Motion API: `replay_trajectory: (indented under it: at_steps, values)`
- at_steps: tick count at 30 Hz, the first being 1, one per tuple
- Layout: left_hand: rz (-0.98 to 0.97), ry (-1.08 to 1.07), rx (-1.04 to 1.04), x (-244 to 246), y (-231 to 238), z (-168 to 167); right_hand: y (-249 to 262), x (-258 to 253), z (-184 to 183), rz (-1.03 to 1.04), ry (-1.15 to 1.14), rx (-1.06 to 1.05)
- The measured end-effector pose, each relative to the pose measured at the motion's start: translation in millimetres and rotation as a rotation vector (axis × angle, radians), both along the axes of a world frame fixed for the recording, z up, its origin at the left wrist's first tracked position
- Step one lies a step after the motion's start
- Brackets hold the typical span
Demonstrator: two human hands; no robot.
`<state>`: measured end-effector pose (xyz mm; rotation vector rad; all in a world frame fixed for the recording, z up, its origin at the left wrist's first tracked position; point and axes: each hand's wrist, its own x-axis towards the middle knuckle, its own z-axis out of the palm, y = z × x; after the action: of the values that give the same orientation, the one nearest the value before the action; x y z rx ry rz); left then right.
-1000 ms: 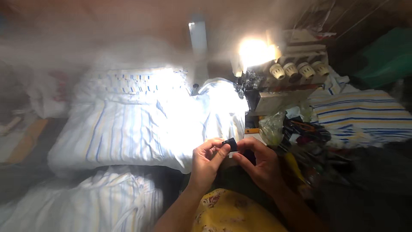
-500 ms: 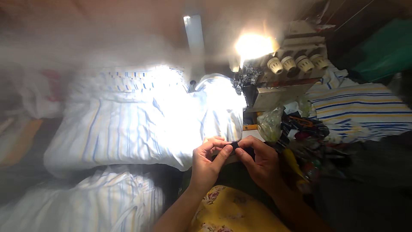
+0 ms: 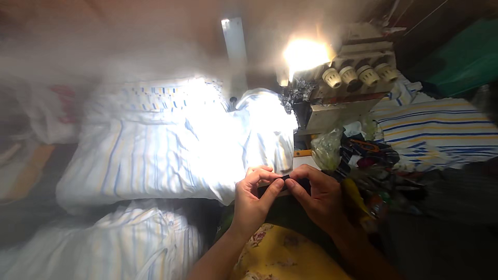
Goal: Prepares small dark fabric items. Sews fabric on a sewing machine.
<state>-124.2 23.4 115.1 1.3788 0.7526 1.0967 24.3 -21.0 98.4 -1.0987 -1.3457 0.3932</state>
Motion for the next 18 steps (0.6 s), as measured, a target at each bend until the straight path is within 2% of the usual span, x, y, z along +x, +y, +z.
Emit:
replay_trajectory:
  at_steps: [6,9,12,15,17,18]
  values:
    - [-0.16,0.208,0.323,-13,18,-2,-6,15,3,0.097,-0.195,-0.012]
    - [-0.223,0.255,0.371,-15,24,5,-5,21,4,0.157,-0.174,-0.002]
    - [-0.122,0.269,0.387,-24,41,15,5,28,-8,0.113,0.147,-0.07]
    - [0.054,0.385,0.344,-39,92,25,24,35,-7,-0.023,0.563,-0.377]
    - [-0.001,0.525,0.24,-40,131,24,35,38,-3,0.051,0.69,-0.603]
    - [-0.076,0.58,0.188,-37,148,22,39,38,-3,0.114,0.706,-0.643]
